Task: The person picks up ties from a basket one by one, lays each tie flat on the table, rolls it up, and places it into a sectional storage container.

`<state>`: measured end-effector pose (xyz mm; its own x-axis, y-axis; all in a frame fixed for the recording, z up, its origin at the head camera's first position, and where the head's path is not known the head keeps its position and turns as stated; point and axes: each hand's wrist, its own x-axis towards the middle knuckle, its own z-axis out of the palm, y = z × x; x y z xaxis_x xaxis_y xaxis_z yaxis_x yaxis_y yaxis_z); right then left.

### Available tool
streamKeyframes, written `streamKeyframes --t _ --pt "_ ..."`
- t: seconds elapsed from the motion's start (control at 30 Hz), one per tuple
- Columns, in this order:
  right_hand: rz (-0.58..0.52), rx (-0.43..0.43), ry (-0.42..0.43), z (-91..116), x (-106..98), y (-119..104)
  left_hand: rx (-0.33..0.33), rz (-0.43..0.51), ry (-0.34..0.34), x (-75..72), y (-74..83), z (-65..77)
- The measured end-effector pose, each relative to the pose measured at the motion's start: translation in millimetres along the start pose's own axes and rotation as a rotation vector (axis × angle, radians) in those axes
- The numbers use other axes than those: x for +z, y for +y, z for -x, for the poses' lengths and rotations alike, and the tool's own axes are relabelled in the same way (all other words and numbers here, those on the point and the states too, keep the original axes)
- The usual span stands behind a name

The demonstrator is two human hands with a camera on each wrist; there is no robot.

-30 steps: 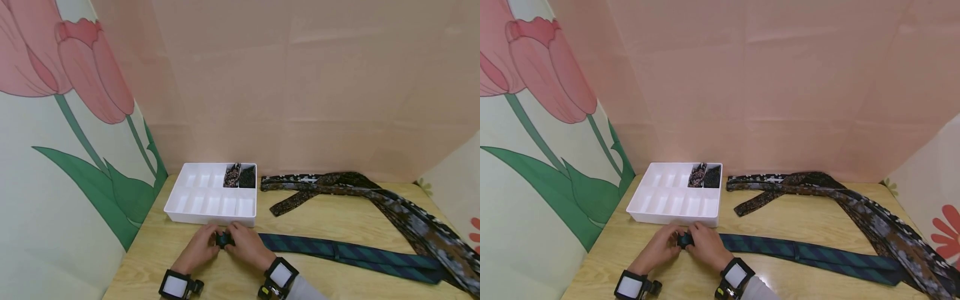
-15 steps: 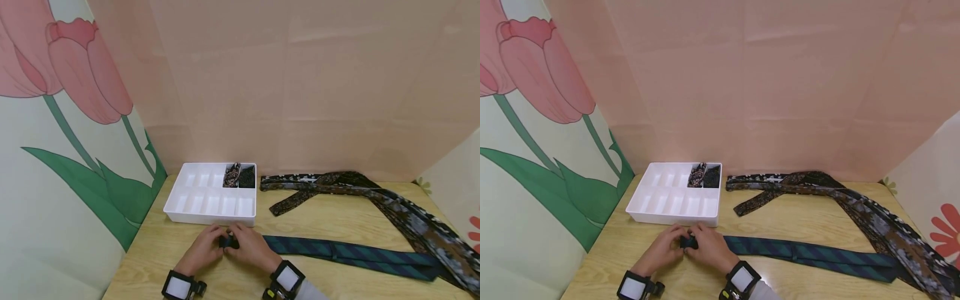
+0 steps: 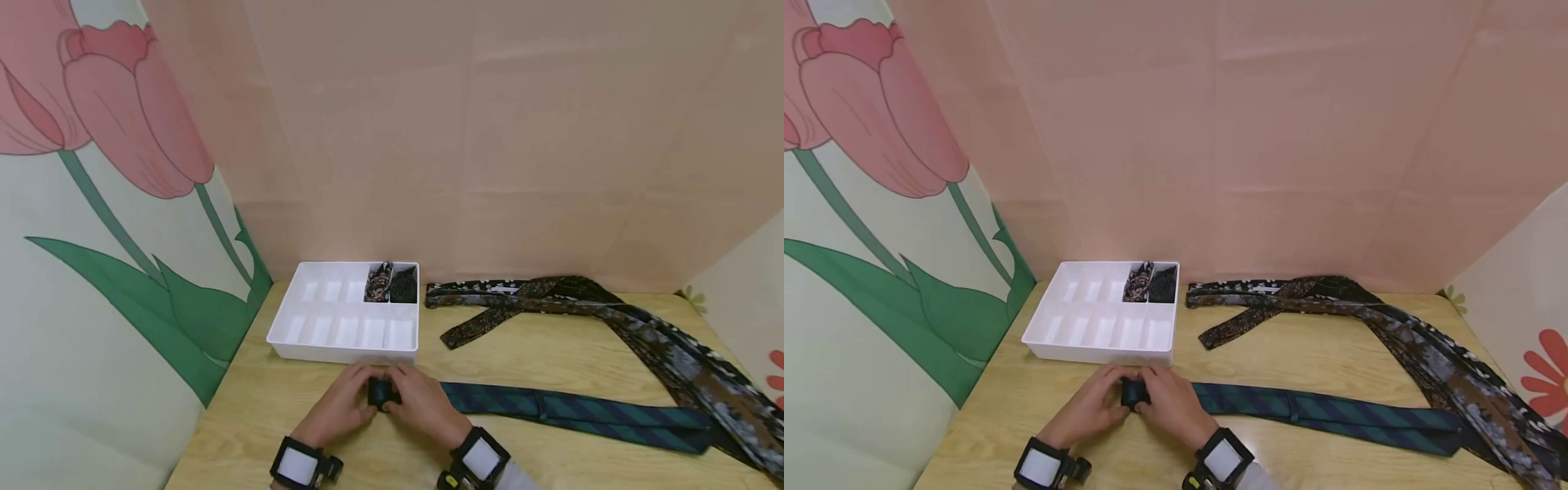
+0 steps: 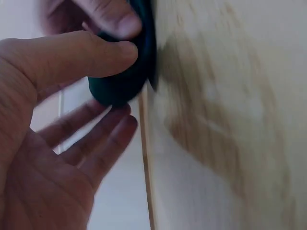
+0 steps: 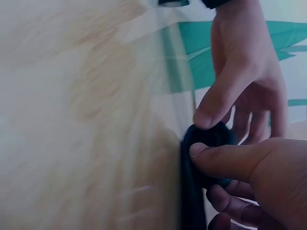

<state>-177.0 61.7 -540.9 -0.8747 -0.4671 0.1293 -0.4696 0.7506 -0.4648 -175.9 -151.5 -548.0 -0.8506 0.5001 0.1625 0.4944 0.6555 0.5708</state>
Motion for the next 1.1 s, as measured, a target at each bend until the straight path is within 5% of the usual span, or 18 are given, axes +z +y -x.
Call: streamKeyframes --t 0.43,0.67,1.1 --pt "-0.008 0.020 -0.023 11.7 -2.1 9.4 0.039 0.019 -0.035 3.7 9.4 -4.9" --pt "0.017 -0.020 0.016 13.3 -0.2 27.3 -0.032 0.046 -0.019 1.7 9.7 -5.6" --pt "0.035 -0.021 0.087 11.0 6.3 34.9 -0.027 0.053 0.030 -6.8 13.2 -3.5"
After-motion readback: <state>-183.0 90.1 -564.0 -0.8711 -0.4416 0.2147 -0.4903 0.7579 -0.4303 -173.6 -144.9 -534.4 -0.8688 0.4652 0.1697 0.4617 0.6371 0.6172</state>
